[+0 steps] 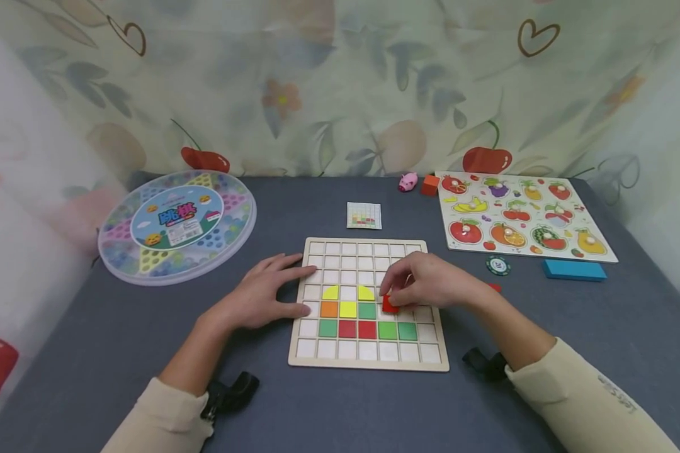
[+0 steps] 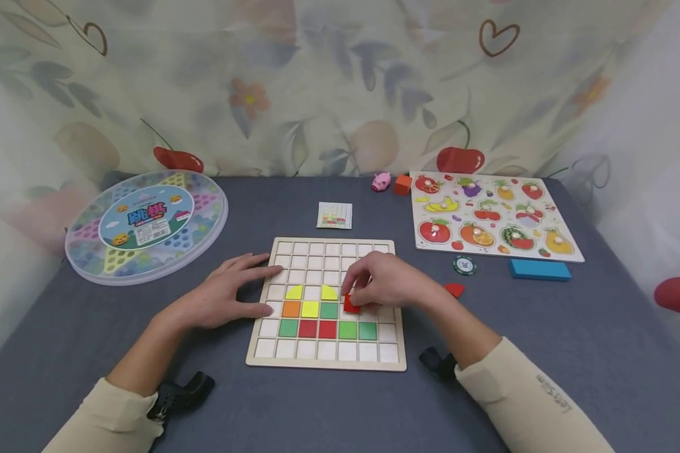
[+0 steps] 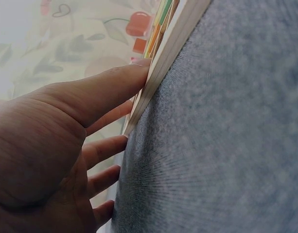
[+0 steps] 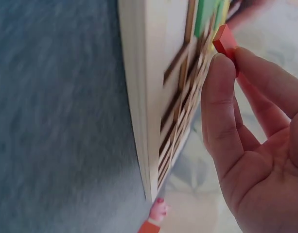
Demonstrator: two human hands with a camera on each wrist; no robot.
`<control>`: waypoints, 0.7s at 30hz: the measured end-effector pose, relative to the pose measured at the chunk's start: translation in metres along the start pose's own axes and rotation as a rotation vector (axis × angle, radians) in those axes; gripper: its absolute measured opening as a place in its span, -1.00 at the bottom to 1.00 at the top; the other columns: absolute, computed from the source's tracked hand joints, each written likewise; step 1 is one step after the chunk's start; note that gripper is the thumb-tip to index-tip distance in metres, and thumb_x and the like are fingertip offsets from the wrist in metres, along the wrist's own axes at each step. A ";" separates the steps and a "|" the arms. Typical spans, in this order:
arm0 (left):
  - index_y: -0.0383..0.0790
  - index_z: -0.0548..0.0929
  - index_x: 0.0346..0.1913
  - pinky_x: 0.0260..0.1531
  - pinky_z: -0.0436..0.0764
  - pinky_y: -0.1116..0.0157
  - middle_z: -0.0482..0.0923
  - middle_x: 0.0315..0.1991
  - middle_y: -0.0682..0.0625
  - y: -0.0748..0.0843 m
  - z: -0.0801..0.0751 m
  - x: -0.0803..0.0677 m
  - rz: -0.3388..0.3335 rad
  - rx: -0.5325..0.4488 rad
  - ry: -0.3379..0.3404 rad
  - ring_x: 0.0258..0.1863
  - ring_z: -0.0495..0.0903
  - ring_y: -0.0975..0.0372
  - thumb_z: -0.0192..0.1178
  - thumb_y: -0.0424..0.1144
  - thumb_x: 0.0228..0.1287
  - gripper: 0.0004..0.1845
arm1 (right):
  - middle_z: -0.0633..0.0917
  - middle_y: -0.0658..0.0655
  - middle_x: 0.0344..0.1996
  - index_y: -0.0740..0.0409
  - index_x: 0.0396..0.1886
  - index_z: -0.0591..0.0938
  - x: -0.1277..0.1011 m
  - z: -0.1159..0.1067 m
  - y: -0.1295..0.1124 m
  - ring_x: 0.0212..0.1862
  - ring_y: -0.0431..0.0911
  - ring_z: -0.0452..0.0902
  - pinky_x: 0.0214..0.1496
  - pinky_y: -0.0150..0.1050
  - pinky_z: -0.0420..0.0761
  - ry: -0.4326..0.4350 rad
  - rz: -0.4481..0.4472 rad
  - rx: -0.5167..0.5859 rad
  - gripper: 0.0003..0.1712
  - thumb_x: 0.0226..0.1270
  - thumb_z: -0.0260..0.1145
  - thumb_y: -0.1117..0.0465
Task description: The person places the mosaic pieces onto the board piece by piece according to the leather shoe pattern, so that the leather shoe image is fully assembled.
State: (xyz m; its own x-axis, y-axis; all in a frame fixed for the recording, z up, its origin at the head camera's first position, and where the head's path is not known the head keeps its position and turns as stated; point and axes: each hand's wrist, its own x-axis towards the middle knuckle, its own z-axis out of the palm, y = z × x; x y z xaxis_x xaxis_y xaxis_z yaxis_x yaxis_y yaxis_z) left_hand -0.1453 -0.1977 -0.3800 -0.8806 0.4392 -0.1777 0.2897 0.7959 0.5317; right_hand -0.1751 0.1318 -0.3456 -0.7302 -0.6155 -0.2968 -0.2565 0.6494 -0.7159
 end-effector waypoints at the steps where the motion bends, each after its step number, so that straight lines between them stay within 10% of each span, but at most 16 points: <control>1: 0.12 0.36 0.58 0.49 0.04 -0.36 0.06 0.67 -0.09 0.000 0.000 0.000 0.001 0.001 -0.001 0.65 -0.10 -0.19 0.40 0.12 0.30 -0.18 | 0.72 0.01 -0.41 0.07 -0.19 0.82 0.002 0.002 -0.001 -0.31 -0.09 0.58 -0.23 -0.23 0.60 -0.003 0.005 -0.011 -0.88 0.35 0.41 0.28; 21: 0.11 0.36 0.58 0.49 0.03 -0.37 0.05 0.67 -0.08 0.001 0.000 0.001 -0.011 0.000 -0.003 0.65 -0.11 -0.18 0.40 0.12 0.29 -0.18 | 0.67 -0.02 -0.49 0.04 -0.31 0.78 0.002 0.020 -0.013 -0.34 -0.14 0.53 -0.32 -0.28 0.55 0.071 0.010 -0.169 -0.92 0.25 0.51 0.30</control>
State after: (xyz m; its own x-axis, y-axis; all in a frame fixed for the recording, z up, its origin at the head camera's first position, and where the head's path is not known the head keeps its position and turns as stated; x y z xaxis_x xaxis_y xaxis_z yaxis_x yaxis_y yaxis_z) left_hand -0.1454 -0.1968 -0.3802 -0.8828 0.4314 -0.1859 0.2798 0.8008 0.5296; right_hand -0.1610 0.1136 -0.3497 -0.7745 -0.5796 -0.2534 -0.3477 0.7247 -0.5949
